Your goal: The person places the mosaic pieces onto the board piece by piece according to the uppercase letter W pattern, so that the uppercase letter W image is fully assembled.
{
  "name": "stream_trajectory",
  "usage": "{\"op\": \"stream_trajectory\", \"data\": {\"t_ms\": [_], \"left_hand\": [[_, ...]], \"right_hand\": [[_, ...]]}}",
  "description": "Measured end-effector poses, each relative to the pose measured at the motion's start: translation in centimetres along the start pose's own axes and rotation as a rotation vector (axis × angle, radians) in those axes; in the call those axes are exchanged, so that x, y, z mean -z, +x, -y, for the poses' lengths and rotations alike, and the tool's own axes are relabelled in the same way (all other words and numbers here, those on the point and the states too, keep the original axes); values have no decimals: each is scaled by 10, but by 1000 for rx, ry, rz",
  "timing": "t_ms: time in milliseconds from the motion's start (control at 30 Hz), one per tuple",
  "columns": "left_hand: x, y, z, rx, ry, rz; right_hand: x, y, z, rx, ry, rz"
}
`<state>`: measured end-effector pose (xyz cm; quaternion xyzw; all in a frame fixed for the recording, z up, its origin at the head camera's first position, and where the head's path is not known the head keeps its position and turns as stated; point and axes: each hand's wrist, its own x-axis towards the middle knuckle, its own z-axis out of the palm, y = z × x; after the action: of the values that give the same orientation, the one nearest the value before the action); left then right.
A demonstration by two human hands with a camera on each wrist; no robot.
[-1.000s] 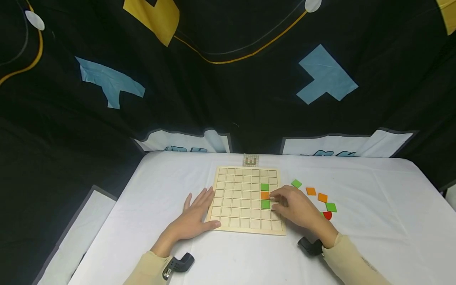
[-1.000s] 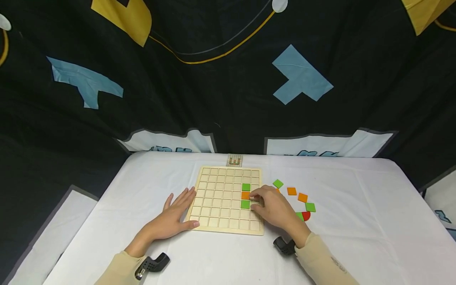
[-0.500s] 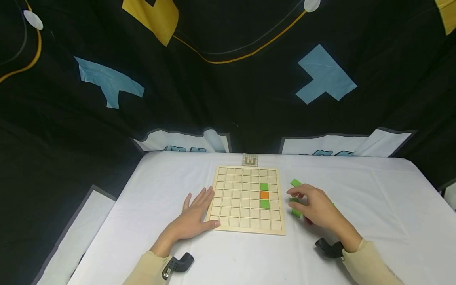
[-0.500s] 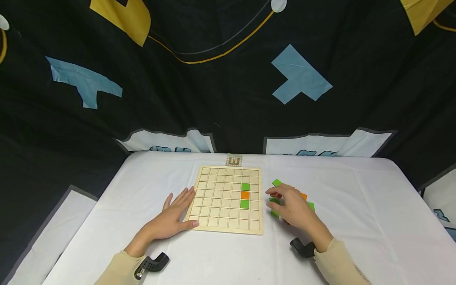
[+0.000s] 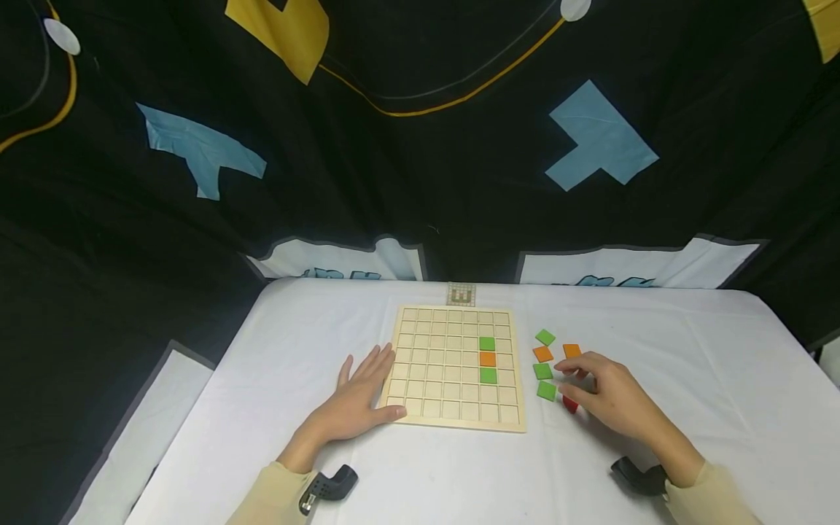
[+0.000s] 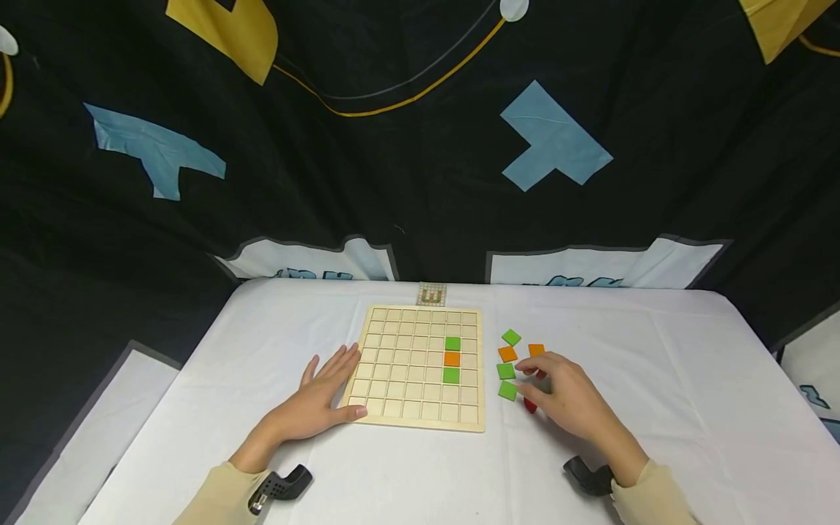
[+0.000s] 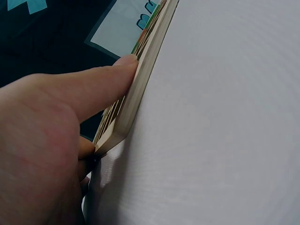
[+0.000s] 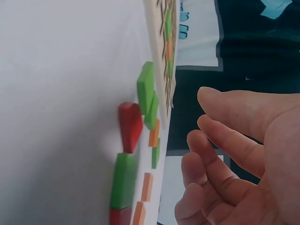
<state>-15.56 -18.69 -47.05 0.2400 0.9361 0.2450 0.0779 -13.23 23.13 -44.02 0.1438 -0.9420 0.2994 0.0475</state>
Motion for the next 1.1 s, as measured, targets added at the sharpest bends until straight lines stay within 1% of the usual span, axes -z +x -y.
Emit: {"op": "stream_trajectory", "data": {"t_ms": [267, 433, 733, 1100], "left_hand": [[-1, 0, 0, 3, 1, 3], [-1, 0, 0, 7, 1, 0], [0, 0, 0, 9, 3, 3], [0, 0, 0, 14, 5, 8]], "right_hand": [[0, -13, -4, 6, -14, 14], [-2, -19, -5, -16, -42, 27], [-7, -23, -4, -79, -95, 56], [-10, -22, -4, -105, -139, 89]]}}
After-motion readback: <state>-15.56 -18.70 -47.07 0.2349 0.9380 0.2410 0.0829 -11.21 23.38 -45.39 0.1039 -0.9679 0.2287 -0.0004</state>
